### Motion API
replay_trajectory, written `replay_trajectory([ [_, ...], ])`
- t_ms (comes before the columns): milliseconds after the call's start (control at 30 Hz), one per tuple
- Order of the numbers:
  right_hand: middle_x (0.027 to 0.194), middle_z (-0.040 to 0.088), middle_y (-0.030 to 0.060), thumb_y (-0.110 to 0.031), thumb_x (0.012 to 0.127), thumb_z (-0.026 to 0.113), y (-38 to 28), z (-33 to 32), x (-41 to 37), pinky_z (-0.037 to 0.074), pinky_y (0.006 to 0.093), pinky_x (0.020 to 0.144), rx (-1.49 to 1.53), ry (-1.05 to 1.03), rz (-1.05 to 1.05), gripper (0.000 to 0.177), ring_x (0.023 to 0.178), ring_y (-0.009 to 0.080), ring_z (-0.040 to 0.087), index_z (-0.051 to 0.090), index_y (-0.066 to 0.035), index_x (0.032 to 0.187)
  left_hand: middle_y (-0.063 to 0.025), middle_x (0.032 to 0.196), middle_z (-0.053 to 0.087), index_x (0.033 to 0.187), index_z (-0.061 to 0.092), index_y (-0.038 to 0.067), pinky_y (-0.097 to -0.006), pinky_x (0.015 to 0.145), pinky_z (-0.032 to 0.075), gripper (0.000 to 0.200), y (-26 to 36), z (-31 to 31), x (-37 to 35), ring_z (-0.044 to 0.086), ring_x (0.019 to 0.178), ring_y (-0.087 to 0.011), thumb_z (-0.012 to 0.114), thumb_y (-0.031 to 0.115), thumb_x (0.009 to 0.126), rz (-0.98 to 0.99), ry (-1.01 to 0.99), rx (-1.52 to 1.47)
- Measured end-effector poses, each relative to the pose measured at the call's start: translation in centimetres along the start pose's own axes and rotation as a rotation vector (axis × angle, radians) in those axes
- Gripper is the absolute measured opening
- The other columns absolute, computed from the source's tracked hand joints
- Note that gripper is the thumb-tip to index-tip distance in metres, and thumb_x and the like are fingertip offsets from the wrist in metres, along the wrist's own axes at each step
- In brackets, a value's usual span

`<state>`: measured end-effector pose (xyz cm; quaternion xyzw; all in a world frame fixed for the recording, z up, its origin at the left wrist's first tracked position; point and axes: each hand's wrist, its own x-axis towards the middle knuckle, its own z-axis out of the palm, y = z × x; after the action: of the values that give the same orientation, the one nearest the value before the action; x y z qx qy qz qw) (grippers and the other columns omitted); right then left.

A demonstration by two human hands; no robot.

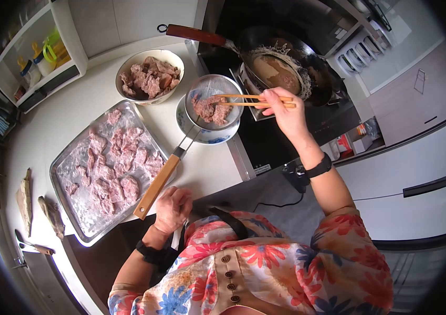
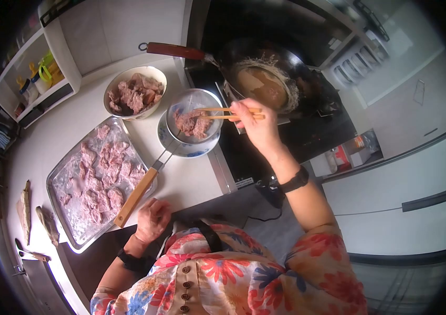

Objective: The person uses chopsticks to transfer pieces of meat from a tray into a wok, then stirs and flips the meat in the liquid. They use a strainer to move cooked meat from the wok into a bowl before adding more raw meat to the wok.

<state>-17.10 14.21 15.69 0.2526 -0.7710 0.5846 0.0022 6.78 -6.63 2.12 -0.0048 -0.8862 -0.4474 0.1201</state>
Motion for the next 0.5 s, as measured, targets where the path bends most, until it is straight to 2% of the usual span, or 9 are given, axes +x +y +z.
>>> replay_trajectory([
  [100, 0.083, 0.063, 0.0095, -0.02, 0.089, 0.053, -2.1, -2.1, 0.3, 0.05, 0.02, 0.054, 0.094, 0.049, 0.092, 0.022, 0.067, 0.0161, 0.065, 0.06, 0.001, 0.09, -0.0106, 0.072, 0.055, 0.084, 0.059, 0.006, -0.0369, 0.06, 0.046, 0.014, 0.6, 0.2, 0.2, 0.056, 0.068, -0.0294, 0.059, 0.007, 0.07, -0.08, -0.013, 0.015],
  [233, 0.085, 0.063, 0.0126, -0.022, 0.09, 0.051, -4.0, -7.3, 1.2, 0.051, 0.0211, 0.053, 0.117, 0.256, 0.005, 0.025, 0.068, 0.0191, 0.065, 0.057, 0.002, 0.094, -0.0109, 0.073, 0.055, 0.085, 0.059, 0.006, -0.037, 0.06, 0.046, 0.015, 1.1, 0.8, 1.3, 0.056, 0.068, -0.0299, 0.059, 0.007, 0.07, -0.042, -0.024, 0.035],
  [333, 0.086, 0.063, 0.0125, -0.025, 0.089, 0.053, -2.7, -12.3, 2.4, 0.049, 0.0208, 0.05, 0.039, 0.368, -0.022, 0.027, 0.067, 0.0189, 0.065, 0.057, 0.001, 0.095, -0.011, 0.075, 0.055, 0.086, 0.059, 0.006, -0.0375, 0.062, 0.046, 0.018, 1.3, 1.9, 2.5, 0.055, 0.07, -0.0305, 0.06, 0.007, 0.068, 0.034, 0.0, 0.079],
  [433, 0.088, 0.063, 0.0117, -0.029, 0.085, 0.057, 1.2, -16.8, 3.3, 0.045, 0.0195, 0.047, -0.134, 0.425, 0.119, 0.032, 0.063, 0.0172, 0.064, 0.057, -0.001, 0.099, -0.0105, 0.076, 0.055, 0.086, 0.059, 0.007, -0.0377, 0.063, 0.046, 0.02, 0.7, 3.3, 3.6, 0.055, 0.072, -0.0302, 0.06, 0.006, 0.066, 0.08, 0.005, 0.168],
  [500, 0.089, 0.064, 0.012, -0.033, 0.086, 0.056, 2.9, -18.6, 3.4, 0.045, 0.0183, 0.044, -0.195, 0.401, 0.173, 0.033, 0.064, 0.0169, 0.065, 0.058, -0.003, 0.1, -0.0097, 0.075, 0.053, 0.084, 0.058, 0.007, -0.0377, 0.063, 0.045, 0.02, 0.3, 4.3, 3.9, 0.055, 0.073, -0.0295, 0.059, 0.005, 0.064, 0.098, 0.105, 0.291],
])
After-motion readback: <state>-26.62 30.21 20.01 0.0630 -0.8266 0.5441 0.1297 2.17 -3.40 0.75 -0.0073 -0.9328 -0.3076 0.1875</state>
